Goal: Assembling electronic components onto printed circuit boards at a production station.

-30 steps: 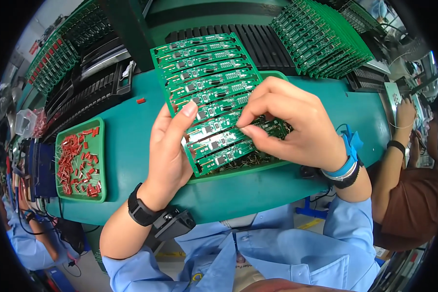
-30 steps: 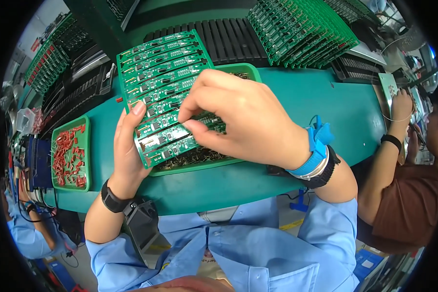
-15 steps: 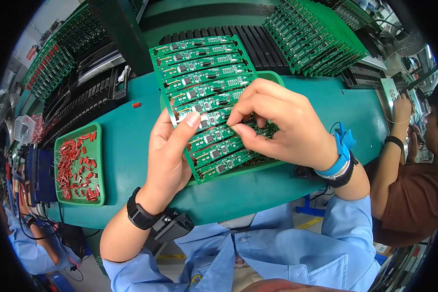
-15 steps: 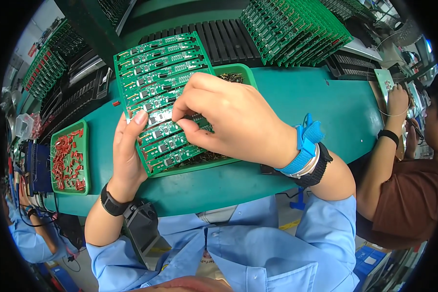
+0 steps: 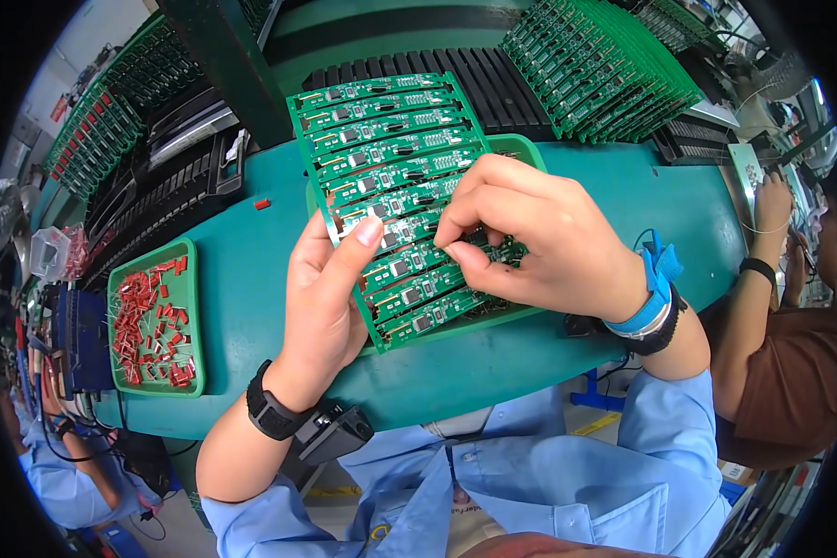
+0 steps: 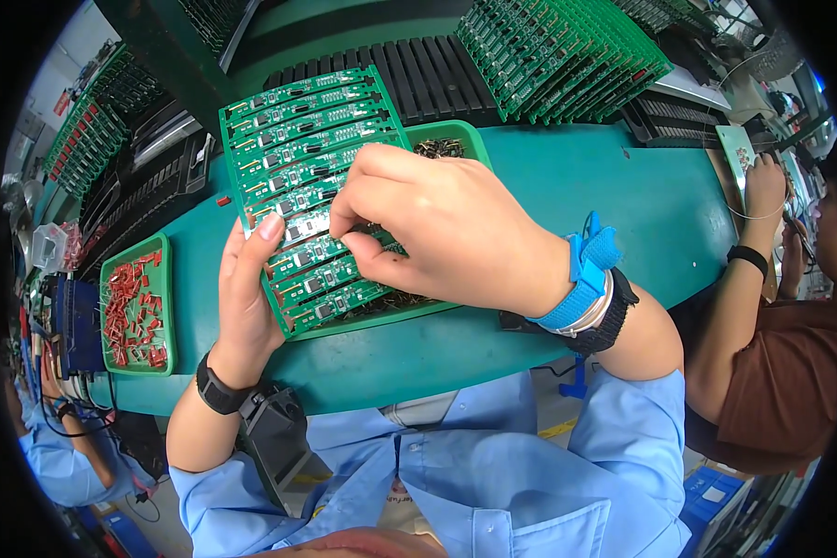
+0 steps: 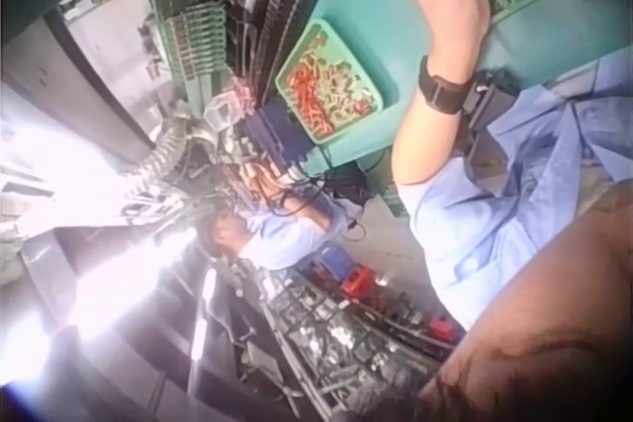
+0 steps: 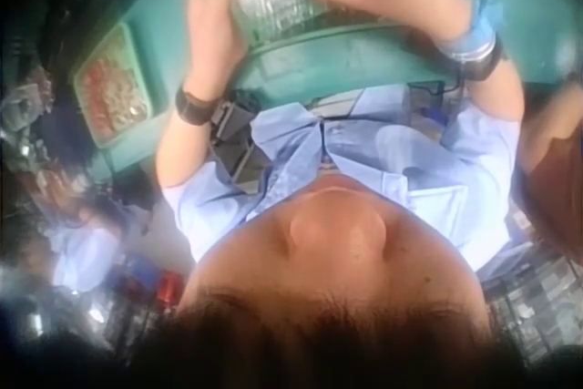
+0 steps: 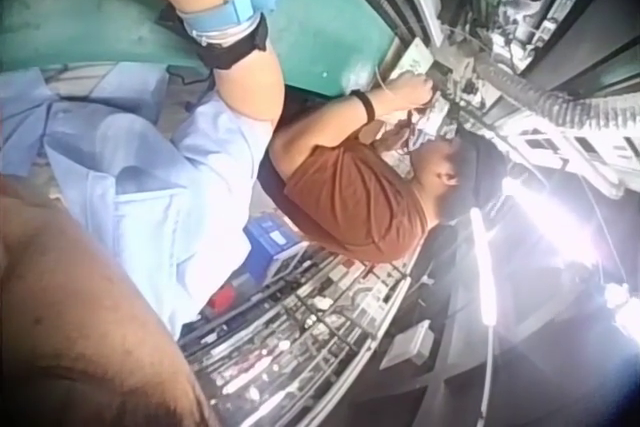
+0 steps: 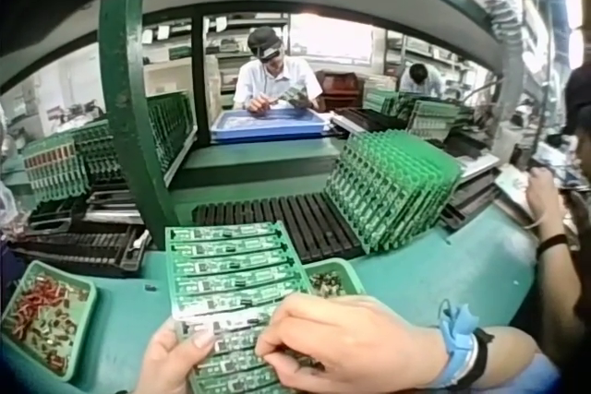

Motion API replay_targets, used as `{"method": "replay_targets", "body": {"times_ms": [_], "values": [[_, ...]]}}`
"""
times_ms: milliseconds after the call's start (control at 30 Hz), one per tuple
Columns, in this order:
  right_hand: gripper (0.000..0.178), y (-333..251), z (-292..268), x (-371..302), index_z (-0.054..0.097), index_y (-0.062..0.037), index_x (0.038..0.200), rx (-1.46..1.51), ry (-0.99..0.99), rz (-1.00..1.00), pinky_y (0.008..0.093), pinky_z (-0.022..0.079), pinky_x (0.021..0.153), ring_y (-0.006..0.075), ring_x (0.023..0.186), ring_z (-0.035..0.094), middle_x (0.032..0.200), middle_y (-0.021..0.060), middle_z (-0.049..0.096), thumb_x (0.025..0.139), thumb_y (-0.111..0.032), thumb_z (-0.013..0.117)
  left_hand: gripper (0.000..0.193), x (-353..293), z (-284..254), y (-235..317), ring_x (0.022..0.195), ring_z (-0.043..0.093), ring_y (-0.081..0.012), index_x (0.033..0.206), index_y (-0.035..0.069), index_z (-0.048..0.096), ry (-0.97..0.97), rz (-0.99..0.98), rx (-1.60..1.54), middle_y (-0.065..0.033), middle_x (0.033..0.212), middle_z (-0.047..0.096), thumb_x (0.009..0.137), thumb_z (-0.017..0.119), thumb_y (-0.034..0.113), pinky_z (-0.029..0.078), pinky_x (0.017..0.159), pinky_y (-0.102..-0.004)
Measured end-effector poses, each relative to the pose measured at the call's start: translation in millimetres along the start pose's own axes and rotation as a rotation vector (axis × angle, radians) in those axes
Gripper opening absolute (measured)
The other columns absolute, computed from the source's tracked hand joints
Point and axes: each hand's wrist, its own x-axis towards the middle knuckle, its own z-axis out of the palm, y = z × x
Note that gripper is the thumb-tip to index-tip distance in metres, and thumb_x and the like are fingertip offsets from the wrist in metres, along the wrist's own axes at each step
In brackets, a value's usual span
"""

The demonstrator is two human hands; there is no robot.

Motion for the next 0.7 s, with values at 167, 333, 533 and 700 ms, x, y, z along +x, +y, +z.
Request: {"method": "replay_targets", "body": {"times_ms": [167,333,533,700], "values": [[0.017,-1.4,0.7,-0.9,0.062,-0.0049,0.083,-0.012,0.003,0.010,0.0241,0.048,0.054,0.0146,0.069,0.057,0.081,0.0047,0.057,0.068,0.002,0.067,0.030,0.8,-1.0,-0.3,0.098,0.059,-0.0163,0.117,0.002,0.047,-0.014,-0.001,0.002,-0.0109,0.111,0.058,0.090,0.053,0.015,0.049,0.085,-0.0304],[0.017,1.0,-1.7,-0.1,0.063,-0.0053,0.083,-0.091,-0.032,-0.085,0.0270,0.049,0.057,0.0163,0.069,0.058,0.081,0.0049,0.057,0.068,0.001,0.069,0.029,1.2,-1.3,-0.6,0.098,0.059,-0.0165,0.116,0.002,0.048,0.003,-0.009,0.001,-0.0109,0.111,0.058,0.090,0.053,0.014,0.049,0.085,-0.0307],[0.016,5.3,-4.8,0.5,0.066,-0.0049,0.083,-0.019,0.010,-0.047,0.0281,0.048,0.059,0.0174,0.069,0.059,0.081,0.0052,0.058,0.068,-0.001,0.072,0.029,1.9,-1.5,0.3,0.098,0.059,-0.0167,0.116,0.002,0.048,0.027,-0.020,-0.006,-0.0109,0.111,0.058,0.090,0.052,0.014,0.049,0.084,-0.0309],[0.016,1.3,-4.8,2.5,0.066,-0.0038,0.083,0.097,-0.007,0.051,0.0248,0.046,0.059,0.0152,0.072,0.057,0.080,0.0056,0.058,0.069,-0.001,0.073,0.029,1.2,-1.3,1.3,0.097,0.060,-0.0173,0.116,0.002,0.048,0.019,-0.018,-0.008,-0.0113,0.111,0.058,0.090,0.052,0.014,0.050,0.083,-0.0313]]}}
